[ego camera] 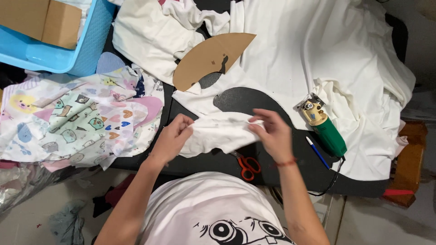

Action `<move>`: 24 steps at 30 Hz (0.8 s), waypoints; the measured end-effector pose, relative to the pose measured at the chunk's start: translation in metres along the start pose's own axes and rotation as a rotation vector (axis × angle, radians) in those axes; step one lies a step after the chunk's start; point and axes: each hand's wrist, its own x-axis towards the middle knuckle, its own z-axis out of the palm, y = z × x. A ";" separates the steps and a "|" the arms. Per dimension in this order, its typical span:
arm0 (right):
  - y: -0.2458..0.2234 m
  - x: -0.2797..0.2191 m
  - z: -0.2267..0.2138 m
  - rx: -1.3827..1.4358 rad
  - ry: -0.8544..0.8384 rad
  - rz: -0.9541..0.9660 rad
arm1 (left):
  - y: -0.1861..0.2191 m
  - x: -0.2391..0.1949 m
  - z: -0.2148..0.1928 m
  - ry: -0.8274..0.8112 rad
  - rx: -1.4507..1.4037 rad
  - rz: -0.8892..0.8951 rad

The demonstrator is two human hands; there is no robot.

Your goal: Tracing a pattern onto fabric and cutting it out using a rotary cutter and scissors

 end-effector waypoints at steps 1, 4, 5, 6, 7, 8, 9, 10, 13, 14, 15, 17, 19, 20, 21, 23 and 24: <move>0.024 0.002 0.004 0.000 -0.001 -0.001 | -0.003 0.003 0.001 0.001 0.000 0.001; 0.071 0.011 0.010 -0.087 -0.006 0.167 | -0.003 0.014 0.000 -0.021 0.301 -0.039; 0.071 0.010 0.010 -0.037 0.012 0.202 | 0.002 0.011 0.000 -0.039 0.402 -0.070; 0.071 0.009 0.009 0.014 0.029 0.238 | 0.007 0.008 0.001 -0.057 0.503 -0.101; 0.061 0.008 0.006 0.016 0.027 0.240 | 0.017 0.000 0.000 -0.058 0.504 -0.104; 0.051 0.007 0.003 -0.010 0.045 0.241 | 0.027 -0.008 -0.001 -0.039 0.438 -0.083; 0.041 0.008 -0.003 -0.040 0.075 0.239 | 0.039 -0.012 0.000 -0.027 0.372 -0.051; 0.044 0.010 -0.006 -0.043 0.086 0.239 | 0.037 -0.007 0.002 -0.034 0.373 -0.043; 0.056 0.008 -0.016 0.007 0.143 0.221 | 0.023 -0.003 0.013 0.045 0.356 0.028; 0.064 0.007 -0.017 -0.052 0.132 0.205 | 0.016 0.001 0.017 0.074 0.365 0.056; 0.071 0.011 -0.018 -0.108 0.121 0.179 | 0.010 0.006 0.019 0.112 0.377 0.088; 0.077 0.010 -0.010 -0.165 0.093 0.178 | 0.007 0.007 0.021 0.125 0.419 0.120; 0.076 0.007 -0.007 -0.223 0.063 0.182 | 0.004 0.007 0.023 0.133 0.462 0.145; 0.072 0.006 -0.008 -0.195 0.085 0.196 | 0.003 0.007 0.024 0.132 0.487 0.171; 0.068 0.005 -0.008 -0.166 0.105 0.210 | 0.002 0.007 0.024 0.131 0.513 0.195; 0.067 0.005 -0.009 -0.154 0.124 0.222 | -0.001 0.008 0.026 0.191 0.502 0.208; 0.067 0.005 -0.009 -0.143 0.147 0.235 | -0.002 0.008 0.026 0.249 0.490 0.224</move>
